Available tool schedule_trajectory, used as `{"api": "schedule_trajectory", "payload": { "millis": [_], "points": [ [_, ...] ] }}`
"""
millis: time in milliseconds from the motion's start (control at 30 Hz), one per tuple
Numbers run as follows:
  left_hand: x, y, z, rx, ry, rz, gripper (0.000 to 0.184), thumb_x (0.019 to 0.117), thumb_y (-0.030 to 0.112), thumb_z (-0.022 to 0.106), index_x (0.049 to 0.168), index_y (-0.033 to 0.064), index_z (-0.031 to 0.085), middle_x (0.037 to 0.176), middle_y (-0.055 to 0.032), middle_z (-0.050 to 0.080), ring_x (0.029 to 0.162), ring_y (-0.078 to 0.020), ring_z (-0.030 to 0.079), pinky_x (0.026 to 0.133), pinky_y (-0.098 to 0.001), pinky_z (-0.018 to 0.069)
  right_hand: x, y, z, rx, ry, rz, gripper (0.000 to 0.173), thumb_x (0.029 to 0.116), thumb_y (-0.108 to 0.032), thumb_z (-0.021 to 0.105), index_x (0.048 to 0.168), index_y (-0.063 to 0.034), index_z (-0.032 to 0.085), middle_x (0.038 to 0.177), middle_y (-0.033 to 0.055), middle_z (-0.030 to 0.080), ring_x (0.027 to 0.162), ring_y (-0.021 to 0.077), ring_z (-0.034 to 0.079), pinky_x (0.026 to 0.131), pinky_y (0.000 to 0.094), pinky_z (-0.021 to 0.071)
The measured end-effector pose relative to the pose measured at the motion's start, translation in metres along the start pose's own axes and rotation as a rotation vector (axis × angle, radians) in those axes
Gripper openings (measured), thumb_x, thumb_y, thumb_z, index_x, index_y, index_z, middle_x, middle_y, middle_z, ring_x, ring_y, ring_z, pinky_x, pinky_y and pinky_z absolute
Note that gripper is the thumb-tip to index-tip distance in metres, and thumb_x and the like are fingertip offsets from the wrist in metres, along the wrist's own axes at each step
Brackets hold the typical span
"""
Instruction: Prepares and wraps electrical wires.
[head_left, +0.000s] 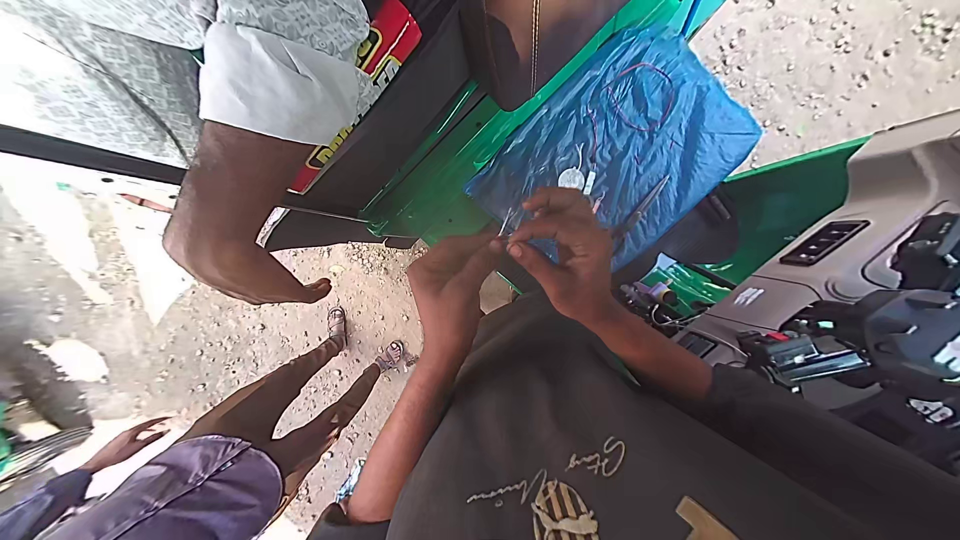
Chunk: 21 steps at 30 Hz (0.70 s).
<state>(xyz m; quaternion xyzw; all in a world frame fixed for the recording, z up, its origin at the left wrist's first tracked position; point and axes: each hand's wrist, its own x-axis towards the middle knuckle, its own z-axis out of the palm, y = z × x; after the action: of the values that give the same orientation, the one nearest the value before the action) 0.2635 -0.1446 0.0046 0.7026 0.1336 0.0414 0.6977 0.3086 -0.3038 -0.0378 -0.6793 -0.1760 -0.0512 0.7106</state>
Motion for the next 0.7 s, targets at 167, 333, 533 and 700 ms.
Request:
{"api": "schedule_trajectory", "payload": {
  "millis": [167,333,533,700],
  "points": [
    [-0.001,-0.002,0.0,0.017,0.01,0.088,0.009,0.0949,0.005,0.071,0.102,0.0013,0.074,0.087,-0.005,0.073,0.069,-0.0094,0.064,0.063,-0.0238,0.0549,0.0,-0.005,-0.003,-0.088,-0.018,-0.049,0.01,0.0867,-0.013,0.078,0.094,-0.0067,0.077,0.122,0.0129,0.061,0.109,0.02,0.057,0.089,0.0328,0.0515],
    [0.0,-0.007,-0.001,0.166,0.024,0.234,0.011,0.0934,0.006,0.073,0.103,0.0008,0.074,0.095,-0.0075,0.072,0.081,-0.017,0.069,0.071,-0.0326,0.0607,0.008,-0.001,-0.011,0.175,-0.03,0.085,0.02,0.0935,-0.016,0.07,0.107,-0.0012,0.073,0.126,0.0136,0.058,0.117,0.0226,0.057,0.093,0.0347,0.0549],
    [0.001,-0.004,0.0,0.113,-0.013,0.117,0.012,0.0959,0.01,0.07,0.105,0.0028,0.074,0.096,-0.006,0.071,0.081,-0.0157,0.068,0.073,-0.0318,0.0595,0.016,0.01,-0.016,0.32,-0.18,0.158,0.033,0.0896,-0.012,0.07,0.119,0.0038,0.069,0.13,0.0185,0.06,0.117,0.0272,0.06,0.091,0.0392,0.0583],
    [0.002,-0.003,0.0,0.053,-0.043,0.028,0.012,0.0998,0.012,0.066,0.106,0.0034,0.072,0.089,-0.0029,0.07,0.073,-0.0103,0.063,0.067,-0.0254,0.0535,0.011,0.018,-0.016,0.368,-0.245,0.128,0.033,0.0876,0.002,0.071,0.119,0.0101,0.065,0.115,0.0194,0.069,0.101,0.0255,0.069,0.089,0.0413,0.061]
  ]
}}
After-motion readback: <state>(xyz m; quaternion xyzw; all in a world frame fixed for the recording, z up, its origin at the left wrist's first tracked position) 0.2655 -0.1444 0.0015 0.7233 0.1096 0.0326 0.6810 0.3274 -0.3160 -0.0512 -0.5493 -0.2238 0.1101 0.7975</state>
